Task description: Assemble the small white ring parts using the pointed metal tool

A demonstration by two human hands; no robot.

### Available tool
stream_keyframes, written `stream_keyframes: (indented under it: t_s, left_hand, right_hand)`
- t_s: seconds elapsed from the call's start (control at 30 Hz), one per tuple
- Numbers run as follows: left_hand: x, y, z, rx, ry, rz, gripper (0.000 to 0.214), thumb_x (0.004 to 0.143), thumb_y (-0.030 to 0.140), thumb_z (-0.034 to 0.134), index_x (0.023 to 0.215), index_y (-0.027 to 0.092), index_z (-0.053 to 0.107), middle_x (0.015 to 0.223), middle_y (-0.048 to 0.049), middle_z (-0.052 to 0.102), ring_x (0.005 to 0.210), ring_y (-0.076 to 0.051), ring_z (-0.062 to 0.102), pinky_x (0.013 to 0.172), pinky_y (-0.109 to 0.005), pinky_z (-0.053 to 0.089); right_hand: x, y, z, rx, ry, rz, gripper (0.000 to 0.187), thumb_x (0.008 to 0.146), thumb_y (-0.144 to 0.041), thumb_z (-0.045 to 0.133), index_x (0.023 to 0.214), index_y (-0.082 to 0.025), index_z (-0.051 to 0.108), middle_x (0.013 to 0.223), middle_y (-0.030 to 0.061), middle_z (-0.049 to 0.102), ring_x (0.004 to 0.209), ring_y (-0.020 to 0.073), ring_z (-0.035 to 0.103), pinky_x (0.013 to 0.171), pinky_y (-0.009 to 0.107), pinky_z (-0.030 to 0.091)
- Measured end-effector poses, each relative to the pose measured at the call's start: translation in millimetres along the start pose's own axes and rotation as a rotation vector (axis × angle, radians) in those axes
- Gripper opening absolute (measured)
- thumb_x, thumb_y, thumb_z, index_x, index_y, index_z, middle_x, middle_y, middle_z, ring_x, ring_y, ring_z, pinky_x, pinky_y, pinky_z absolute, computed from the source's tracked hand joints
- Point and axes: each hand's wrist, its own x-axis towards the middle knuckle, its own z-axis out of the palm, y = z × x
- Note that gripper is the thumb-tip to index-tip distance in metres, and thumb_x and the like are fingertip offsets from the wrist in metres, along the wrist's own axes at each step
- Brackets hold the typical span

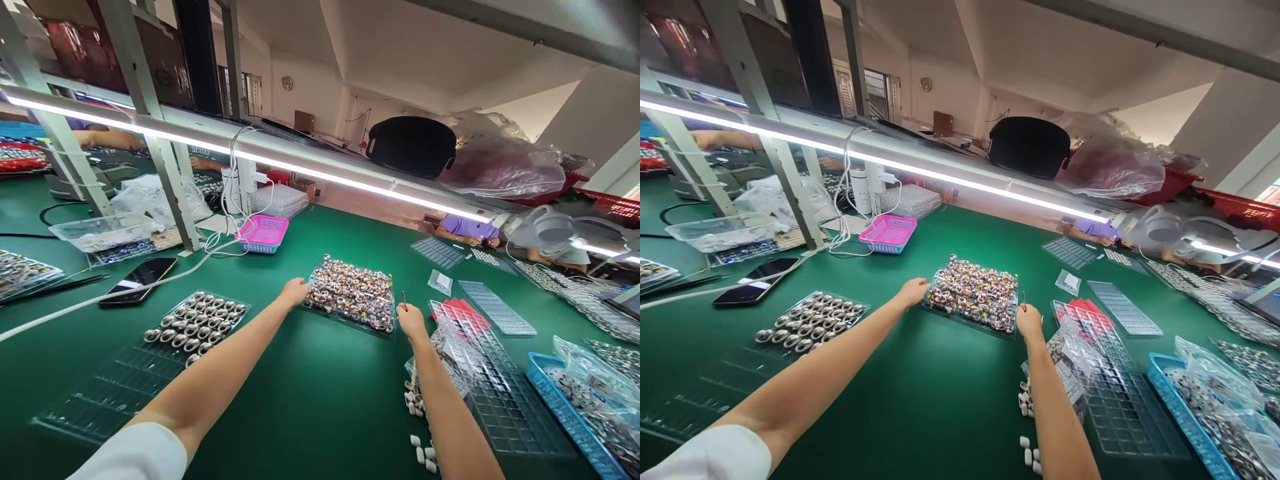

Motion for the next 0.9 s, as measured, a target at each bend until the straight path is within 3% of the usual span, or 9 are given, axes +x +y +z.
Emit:
stream_keyframes:
  t_s: [0.13,0.37,0.9]
  left_hand:
    - [9,-6,7.7,0.025,-0.021,-0.031,0.034,0.096,0.033,0.061,0.126,0.017,0.06,0.127,-0.0107,0.062,0.108,-0.025,0.064,0.09,-0.045,0.057]
    - [12,-8,12.2,0.01,-0.058,-0.066,0.034,0.096,0.034,0.061,0.125,0.017,0.06,0.127,-0.0104,0.062,0.108,-0.025,0.064,0.09,-0.045,0.057]
    - [-18,9,6.4,-0.014,-0.018,-0.03,0.034,0.096,0.034,0.061,0.125,0.017,0.06,0.127,-0.0105,0.062,0.108,-0.025,0.064,0.09,-0.045,0.057]
  right_hand:
    - [24,4,16,-0.091,-0.049,0.065,0.035,0.096,-0.036,0.061,0.125,-0.017,0.06,0.127,0.0091,0.062,0.108,0.0241,0.064,0.09,0.044,0.057]
    - [35,11,29,-0.2,-0.109,0.1,0.034,0.096,-0.036,0.061,0.124,-0.017,0.06,0.127,0.0091,0.062,0.108,0.0241,0.064,0.09,0.044,0.057]
    - [37,8,22,-0.366,-0.154,0.095,0.034,0.096,-0.035,0.061,0.125,-0.017,0.06,0.128,0.0106,0.062,0.108,0.0228,0.064,0.091,0.043,0.056]
